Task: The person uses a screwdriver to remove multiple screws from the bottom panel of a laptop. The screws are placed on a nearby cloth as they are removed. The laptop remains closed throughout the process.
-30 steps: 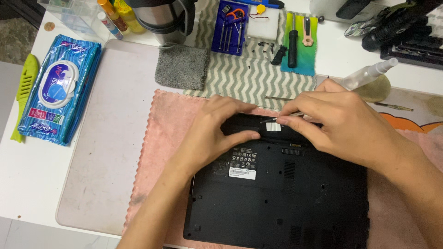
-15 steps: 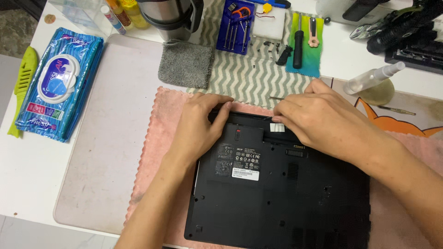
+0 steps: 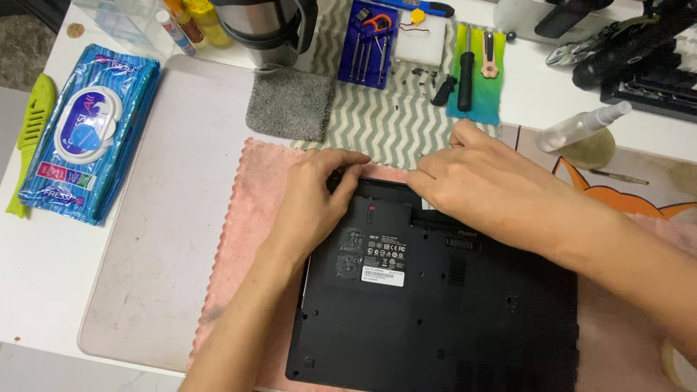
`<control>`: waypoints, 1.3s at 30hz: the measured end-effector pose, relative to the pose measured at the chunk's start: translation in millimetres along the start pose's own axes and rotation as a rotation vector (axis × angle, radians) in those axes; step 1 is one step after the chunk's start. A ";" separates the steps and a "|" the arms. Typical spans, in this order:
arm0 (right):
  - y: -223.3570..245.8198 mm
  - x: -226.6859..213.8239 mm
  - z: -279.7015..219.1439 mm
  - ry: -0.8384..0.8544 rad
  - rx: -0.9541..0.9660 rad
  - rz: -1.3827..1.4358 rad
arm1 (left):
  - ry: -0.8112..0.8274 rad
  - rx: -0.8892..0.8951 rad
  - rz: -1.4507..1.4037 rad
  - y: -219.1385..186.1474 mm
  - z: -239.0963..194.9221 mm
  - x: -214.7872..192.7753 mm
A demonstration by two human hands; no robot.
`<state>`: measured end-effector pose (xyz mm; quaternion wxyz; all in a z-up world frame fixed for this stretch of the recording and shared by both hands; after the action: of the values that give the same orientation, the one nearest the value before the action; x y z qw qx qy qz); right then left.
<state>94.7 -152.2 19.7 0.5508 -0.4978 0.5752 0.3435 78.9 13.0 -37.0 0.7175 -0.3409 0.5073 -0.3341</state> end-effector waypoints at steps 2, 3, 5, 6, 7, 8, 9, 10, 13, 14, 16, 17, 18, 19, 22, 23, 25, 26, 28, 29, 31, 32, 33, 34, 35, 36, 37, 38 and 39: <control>1.3 -0.7 2.5 0.010 -0.025 0.002 | -0.001 -0.007 -0.005 1.6 -0.6 0.8; 2.5 -0.9 3.9 0.021 -0.047 0.002 | -0.001 -0.012 -0.011 2.4 -0.2 0.8; 2.0 0.3 6.5 0.013 -0.053 0.001 | -0.008 0.015 -0.011 6.9 -0.1 3.9; 1.9 0.7 7.8 0.006 -0.058 -0.001 | -0.014 0.042 -0.013 8.0 -0.1 5.2; 1.4 5.2 6.9 0.006 -0.058 -0.002 | -0.015 0.042 -0.013 4.7 -0.3 3.3; -4.1 8.2 6.3 -0.011 0.004 0.042 | -0.010 0.009 -0.017 4.4 -0.5 2.0; -9.8 11.4 5.2 -0.027 0.068 0.086 | -0.006 -0.024 -0.023 3.9 -0.7 0.9; -11.2 18.4 5.1 -0.027 0.067 0.085 | -0.006 -0.023 -0.023 4.0 -0.6 1.2; -18.5 21.8 4.5 -0.062 0.100 -0.127 | -0.004 -0.017 -0.023 4.3 -0.5 1.7; -18.2 19.2 3.4 -0.018 0.104 -0.096 | -0.001 -0.010 -0.018 4.5 -0.4 2.4; -18.2 12.5 2.3 0.025 0.109 -0.066 | 0.001 0.000 -0.013 5.6 -0.4 3.2; -17.7 11.5 1.6 0.052 0.111 0.003 | 0.002 0.007 -0.007 6.0 -0.3 3.7; -17.2 10.5 0.9 0.079 0.114 0.071 | 0.002 0.014 0.000 6.5 -0.2 4.3; -17.4 9.1 1.1 0.079 0.116 0.071 | 0.003 0.016 -0.001 4.3 -0.5 3.5; -13.7 14.2 3.3 0.135 0.068 0.032 | 0.015 -0.036 -0.021 4.3 -1.1 2.2; -16.0 12.5 6.8 0.085 0.083 -0.010 | 0.012 -0.031 -0.017 3.2 -1.0 1.8; -19.7 14.7 9.9 0.035 0.099 -0.053 | 0.010 -0.026 -0.012 3.1 -1.4 1.8; -24.1 18.0 9.4 0.029 0.126 -0.084 | 0.009 -0.032 -0.014 4.6 -1.7 2.2; -28.7 18.0 8.5 0.022 0.153 -0.118 | 0.006 -0.036 -0.016 8.1 -1.3 3.4; -27.3 18.6 7.1 0.051 0.155 -0.048 | -0.001 -0.009 -0.013 8.0 -1.3 4.1; -25.1 17.4 4.6 0.083 0.158 0.023 | -0.006 0.018 -0.012 4.8 -1.2 3.6; -21.5 15.0 4.2 0.079 0.128 0.034 | -0.001 -0.017 -0.017 4.6 -1.1 2.7; -17.4 13.0 3.4 0.075 0.098 0.047 | 0.006 -0.052 -0.022 4.6 -1.5 1.9; -18.8 23.1 5.6 0.077 0.100 0.049 | 0.009 -0.052 -0.023 6.7 -2.0 3.5; -21.4 26.8 9.6 0.011 0.100 -0.010 | 0.002 -0.040 -0.021 7.9 -1.9 3.9; -23.7 30.2 13.3 -0.054 0.099 -0.069 | -0.006 -0.029 -0.018 9.0 -1.7 4.0; -23.1 26.8 13.3 -0.054 0.099 -0.069 | -0.006 -0.028 -0.019 9.5 -1.9 4.1; -24.9 25.2 12.7 -0.031 0.123 -0.076 | -0.010 -0.021 -0.021 9.3 -2.0 3.8; -27.0 23.7 11.1 -0.005 0.147 -0.084 | -0.013 -0.012 -0.026 8.8 -2.0 4.6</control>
<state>126.1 -153.5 -1.1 0.6011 -0.4788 0.5762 0.2782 79.3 13.7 -47.1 0.7141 -0.3541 0.5002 -0.3382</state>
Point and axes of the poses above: each hand's wrist, its own z-axis towards the middle knuckle, its own x-axis out of the palm, y = z × x, the point moved 9 cm from there along z, towards the middle knuckle, and after that the axes turned 9 degrees about -y, right-handed, at the moved point
